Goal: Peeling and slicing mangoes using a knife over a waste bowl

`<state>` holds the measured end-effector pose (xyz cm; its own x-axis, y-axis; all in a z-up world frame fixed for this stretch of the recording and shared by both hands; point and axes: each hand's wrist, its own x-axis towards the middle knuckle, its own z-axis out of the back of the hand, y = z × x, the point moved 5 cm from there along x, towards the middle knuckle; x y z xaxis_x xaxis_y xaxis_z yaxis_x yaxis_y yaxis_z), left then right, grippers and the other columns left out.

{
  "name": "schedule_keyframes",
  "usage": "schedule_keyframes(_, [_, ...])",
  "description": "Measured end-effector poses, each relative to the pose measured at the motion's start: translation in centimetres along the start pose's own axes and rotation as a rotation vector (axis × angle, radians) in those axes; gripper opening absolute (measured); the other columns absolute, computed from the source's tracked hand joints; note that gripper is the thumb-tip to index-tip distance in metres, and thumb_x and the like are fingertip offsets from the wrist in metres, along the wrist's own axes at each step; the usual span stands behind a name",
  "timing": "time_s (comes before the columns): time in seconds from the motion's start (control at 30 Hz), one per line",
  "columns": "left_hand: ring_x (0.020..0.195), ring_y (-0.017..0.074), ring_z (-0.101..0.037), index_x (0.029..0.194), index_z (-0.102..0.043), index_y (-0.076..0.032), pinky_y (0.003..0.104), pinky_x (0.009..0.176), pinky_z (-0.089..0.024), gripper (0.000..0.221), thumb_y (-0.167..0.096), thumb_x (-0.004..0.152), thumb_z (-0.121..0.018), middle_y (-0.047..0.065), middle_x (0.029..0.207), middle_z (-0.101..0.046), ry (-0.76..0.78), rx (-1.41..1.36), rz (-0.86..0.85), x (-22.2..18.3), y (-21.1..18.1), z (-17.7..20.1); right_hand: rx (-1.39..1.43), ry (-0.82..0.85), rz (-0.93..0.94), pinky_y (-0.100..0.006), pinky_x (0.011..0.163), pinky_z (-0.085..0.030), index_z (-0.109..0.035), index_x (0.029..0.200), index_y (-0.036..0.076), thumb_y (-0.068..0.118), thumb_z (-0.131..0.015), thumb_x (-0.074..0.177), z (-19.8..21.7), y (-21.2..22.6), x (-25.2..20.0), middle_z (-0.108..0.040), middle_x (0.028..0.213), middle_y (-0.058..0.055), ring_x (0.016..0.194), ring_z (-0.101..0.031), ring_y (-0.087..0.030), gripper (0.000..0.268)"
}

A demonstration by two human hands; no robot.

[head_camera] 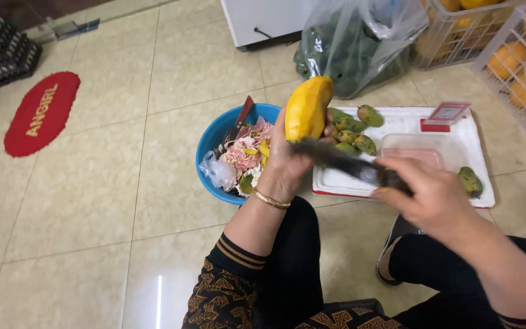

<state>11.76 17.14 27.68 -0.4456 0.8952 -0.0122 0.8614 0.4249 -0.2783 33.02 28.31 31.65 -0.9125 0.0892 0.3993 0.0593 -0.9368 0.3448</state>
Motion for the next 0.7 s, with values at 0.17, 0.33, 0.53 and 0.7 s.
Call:
schedule_keyframes(0.17, [0.073,0.0285,-0.064,0.118,-0.063,-0.010,0.034,0.058,-0.050,0.045,-0.050,0.097,-0.056,0.016,0.092,-0.067,-0.121,0.049,-0.070,0.5,0.6,-1.1,-0.068,-0.166,0.027,-0.042,0.076,-0.056,-0.066,0.123,0.009,0.051,-0.061,0.093,0.5,1.1,-0.5,-0.075,0.118,-0.007,0.104,-0.073,-0.027,0.052])
schedule_keyframes(0.33, [0.067,0.0269,-0.064,0.107,-0.065,-0.007,0.033,0.062,-0.056,0.041,-0.046,0.097,-0.058,0.017,0.082,-0.066,-0.253,0.091,-0.159,-0.6,1.0,-1.6,-0.135,-0.210,-0.046,-0.047,0.062,-0.056,-0.068,0.122,0.013,0.054,-0.066,0.092,-0.5,1.2,0.1,-0.076,0.118,-0.003,0.098,-0.074,-0.027,0.050])
schedule_keyframes(0.53, [0.073,0.0348,-0.075,0.107,-0.070,-0.007,0.041,0.061,-0.061,0.047,-0.052,0.092,-0.067,0.018,0.094,-0.075,-0.328,0.115,-0.161,0.3,0.1,4.6,-0.125,-0.303,-0.059,-0.043,0.071,-0.058,-0.067,0.119,0.020,0.063,-0.065,0.097,-1.5,3.0,4.9,-0.070,0.092,-0.007,0.085,-0.073,-0.030,0.048])
schedule_keyframes(0.7, [0.073,0.0296,-0.061,0.108,-0.061,-0.004,0.033,0.058,-0.045,0.046,-0.049,0.100,-0.054,0.018,0.090,-0.063,-0.169,0.095,-0.171,-2.2,-0.8,-0.2,0.348,-0.219,-0.284,-0.038,0.076,-0.055,-0.069,0.116,0.028,0.051,-0.071,0.102,-2.7,-0.1,7.7,-0.071,0.083,0.001,0.087,-0.073,-0.024,0.027])
